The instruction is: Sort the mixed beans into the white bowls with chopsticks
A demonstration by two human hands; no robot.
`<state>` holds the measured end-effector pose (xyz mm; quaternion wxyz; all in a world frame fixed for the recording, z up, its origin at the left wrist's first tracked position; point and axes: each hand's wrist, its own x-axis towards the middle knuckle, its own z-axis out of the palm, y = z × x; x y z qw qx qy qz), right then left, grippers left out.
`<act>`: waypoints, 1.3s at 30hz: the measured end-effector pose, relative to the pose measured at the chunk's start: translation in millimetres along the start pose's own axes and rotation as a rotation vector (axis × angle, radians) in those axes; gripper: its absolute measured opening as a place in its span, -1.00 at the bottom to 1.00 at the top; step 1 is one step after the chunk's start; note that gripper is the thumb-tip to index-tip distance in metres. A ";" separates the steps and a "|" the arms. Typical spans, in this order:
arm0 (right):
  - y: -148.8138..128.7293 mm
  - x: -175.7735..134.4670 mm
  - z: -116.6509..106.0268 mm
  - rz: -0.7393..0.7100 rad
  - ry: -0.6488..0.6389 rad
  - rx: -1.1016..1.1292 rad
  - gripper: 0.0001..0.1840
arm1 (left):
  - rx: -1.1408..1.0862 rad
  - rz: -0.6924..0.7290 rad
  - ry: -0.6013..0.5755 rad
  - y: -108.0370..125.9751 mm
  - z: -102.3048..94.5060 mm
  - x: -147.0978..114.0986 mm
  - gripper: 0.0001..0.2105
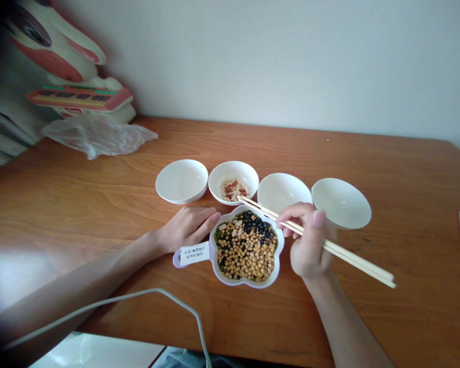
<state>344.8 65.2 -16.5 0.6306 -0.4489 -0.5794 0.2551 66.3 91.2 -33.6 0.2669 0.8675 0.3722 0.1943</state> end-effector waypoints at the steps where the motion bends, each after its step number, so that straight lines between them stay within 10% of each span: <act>1: 2.0 -2.0 -0.4 0.037 -0.047 -0.022 -0.31 | -0.002 -0.003 -0.003 0.3 -0.1 0.1 -0.62; 11: -8.0 -2.9 -4.1 0.116 -0.122 0.093 -0.26 | 0.003 0.003 0.006 -1.1 1.2 -0.2 -0.62; 23: 1.7 -8.9 -9.4 -0.021 -0.655 0.039 -0.22 | -0.010 -0.006 0.007 -1.2 1.5 -0.2 -0.62; 39: 1.0 -10.5 -7.2 0.095 -0.571 0.054 -0.10 | 0.014 0.004 0.025 -0.1 1.0 0.3 -0.61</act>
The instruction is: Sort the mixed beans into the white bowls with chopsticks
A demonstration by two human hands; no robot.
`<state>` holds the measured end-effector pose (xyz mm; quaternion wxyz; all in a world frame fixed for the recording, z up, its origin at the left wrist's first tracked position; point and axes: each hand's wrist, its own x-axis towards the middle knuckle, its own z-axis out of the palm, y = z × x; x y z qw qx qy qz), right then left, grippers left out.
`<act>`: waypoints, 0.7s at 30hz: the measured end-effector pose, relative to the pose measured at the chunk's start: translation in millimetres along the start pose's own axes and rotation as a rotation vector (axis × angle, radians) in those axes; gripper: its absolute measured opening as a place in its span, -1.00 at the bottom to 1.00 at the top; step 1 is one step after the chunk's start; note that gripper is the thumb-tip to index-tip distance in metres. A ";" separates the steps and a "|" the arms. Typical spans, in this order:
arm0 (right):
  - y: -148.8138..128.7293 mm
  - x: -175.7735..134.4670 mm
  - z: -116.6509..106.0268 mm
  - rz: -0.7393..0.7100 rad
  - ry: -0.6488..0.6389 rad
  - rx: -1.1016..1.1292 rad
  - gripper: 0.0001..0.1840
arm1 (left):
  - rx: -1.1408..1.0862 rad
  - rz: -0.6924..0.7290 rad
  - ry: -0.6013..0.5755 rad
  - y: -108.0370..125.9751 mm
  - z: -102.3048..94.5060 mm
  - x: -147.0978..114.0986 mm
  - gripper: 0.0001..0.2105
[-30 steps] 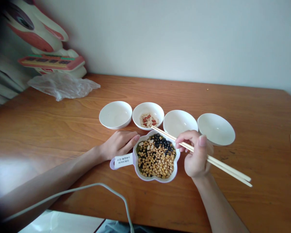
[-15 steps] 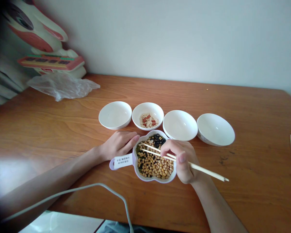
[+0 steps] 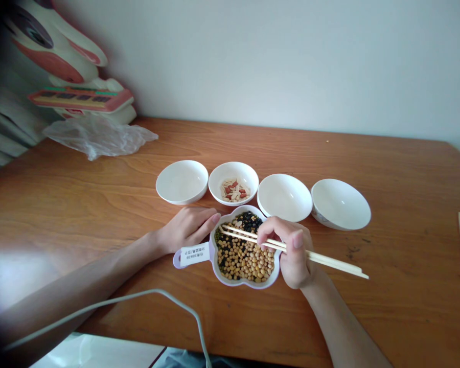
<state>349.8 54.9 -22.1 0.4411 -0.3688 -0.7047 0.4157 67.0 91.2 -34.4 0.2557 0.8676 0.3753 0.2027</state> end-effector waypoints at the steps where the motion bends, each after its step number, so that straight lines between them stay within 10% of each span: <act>1: 0.3 0.2 0.4 0.012 -0.008 0.005 -0.09 | -0.003 -0.002 -0.001 0.0 0.0 0.0 -0.61; 21: 7.2 -1.9 7.5 0.049 0.021 0.041 -0.12 | -0.026 -0.019 -0.022 -0.3 -0.3 0.0 -0.61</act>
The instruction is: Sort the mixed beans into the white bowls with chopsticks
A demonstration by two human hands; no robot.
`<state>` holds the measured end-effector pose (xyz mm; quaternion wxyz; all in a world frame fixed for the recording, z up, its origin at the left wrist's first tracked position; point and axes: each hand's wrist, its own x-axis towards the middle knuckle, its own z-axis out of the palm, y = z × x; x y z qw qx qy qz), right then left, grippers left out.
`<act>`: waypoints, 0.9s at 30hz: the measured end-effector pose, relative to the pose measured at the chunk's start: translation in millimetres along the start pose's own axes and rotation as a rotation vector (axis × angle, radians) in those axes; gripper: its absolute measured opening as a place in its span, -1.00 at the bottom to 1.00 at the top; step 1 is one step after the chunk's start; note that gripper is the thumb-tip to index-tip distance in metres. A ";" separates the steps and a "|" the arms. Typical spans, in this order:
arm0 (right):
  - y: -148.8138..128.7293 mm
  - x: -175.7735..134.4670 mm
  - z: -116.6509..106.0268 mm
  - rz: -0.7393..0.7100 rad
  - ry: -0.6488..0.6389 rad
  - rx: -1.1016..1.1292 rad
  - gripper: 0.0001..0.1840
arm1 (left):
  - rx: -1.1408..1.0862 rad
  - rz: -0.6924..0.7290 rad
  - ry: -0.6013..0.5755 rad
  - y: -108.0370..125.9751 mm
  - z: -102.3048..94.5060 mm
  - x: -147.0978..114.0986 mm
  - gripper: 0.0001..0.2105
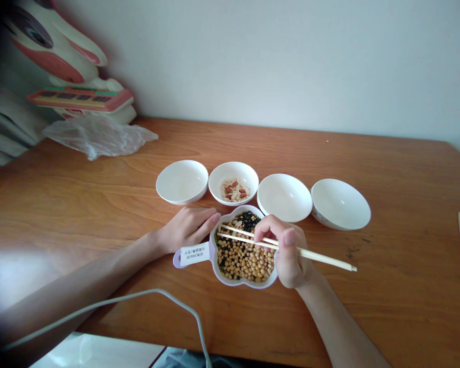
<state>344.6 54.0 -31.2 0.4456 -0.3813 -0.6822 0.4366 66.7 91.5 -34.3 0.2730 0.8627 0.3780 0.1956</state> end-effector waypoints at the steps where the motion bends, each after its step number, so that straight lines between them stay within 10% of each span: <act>1: 1.0 -0.5 0.8 -0.012 0.008 -0.002 -0.14 | 0.001 0.000 0.001 0.1 -0.1 0.0 -0.61; 17: -4.0 -1.1 5.8 -0.120 0.142 -0.057 -0.33 | 0.007 0.006 0.004 0.3 -0.2 -0.2 -0.62; 27: -19.7 2.2 7.4 -0.204 0.488 0.049 -0.27 | 0.003 0.026 0.012 0.9 -0.8 0.4 -0.61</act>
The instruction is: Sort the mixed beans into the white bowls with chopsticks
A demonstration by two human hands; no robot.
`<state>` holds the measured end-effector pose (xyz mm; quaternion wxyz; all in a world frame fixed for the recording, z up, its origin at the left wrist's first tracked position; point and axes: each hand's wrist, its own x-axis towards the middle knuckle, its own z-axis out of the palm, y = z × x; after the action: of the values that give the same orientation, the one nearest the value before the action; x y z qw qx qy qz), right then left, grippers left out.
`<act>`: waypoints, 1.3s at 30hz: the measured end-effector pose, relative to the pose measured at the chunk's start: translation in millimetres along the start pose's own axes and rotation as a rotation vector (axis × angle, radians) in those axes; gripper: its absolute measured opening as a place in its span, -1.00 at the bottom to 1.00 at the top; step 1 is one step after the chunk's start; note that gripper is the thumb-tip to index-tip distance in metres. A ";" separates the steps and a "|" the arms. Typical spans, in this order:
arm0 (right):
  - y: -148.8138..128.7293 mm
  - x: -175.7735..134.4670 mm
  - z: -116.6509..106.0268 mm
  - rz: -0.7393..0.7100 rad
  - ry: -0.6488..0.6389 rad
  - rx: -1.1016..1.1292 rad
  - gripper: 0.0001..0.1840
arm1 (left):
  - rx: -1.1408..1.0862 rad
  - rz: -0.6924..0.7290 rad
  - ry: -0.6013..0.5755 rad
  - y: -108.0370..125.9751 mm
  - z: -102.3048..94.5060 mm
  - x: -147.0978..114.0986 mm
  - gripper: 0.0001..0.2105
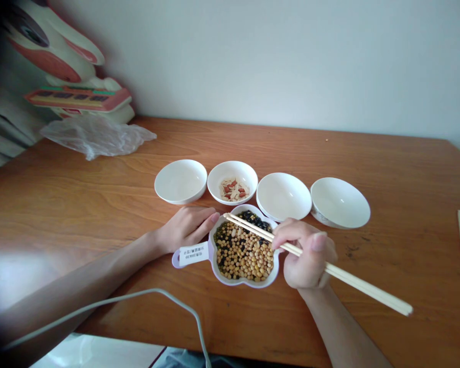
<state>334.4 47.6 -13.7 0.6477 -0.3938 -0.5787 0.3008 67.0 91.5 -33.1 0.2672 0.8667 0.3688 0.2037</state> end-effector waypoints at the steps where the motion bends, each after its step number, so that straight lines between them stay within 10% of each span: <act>1: -1.7 1.1 -0.6 -0.009 0.046 0.001 -0.26 | -0.002 -0.001 -0.002 -0.1 -0.1 -0.1 -0.61; 8: -0.7 10.6 -1.8 -0.109 0.256 -0.028 -0.29 | 0.018 -0.004 -0.008 0.5 -0.9 -0.4 -0.61; 13: 3.9 12.5 2.1 0.172 0.101 -0.176 -0.35 | 0.006 -0.020 -0.015 -0.1 -0.5 -0.7 -0.62; 26: -1.3 11.8 -4.5 0.131 0.116 -0.040 -0.36 | 0.010 -0.019 -0.021 0.5 -0.7 -0.3 -0.62; 39: 1.9 14.5 -17.1 0.141 -0.404 0.003 -0.14 | 0.005 -0.014 -0.015 -0.9 0.2 -0.8 -0.62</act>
<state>353.5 58.1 -8.3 0.4964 -0.3640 -0.6674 0.4190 66.1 91.4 -34.0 0.2694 0.8662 0.3733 0.1945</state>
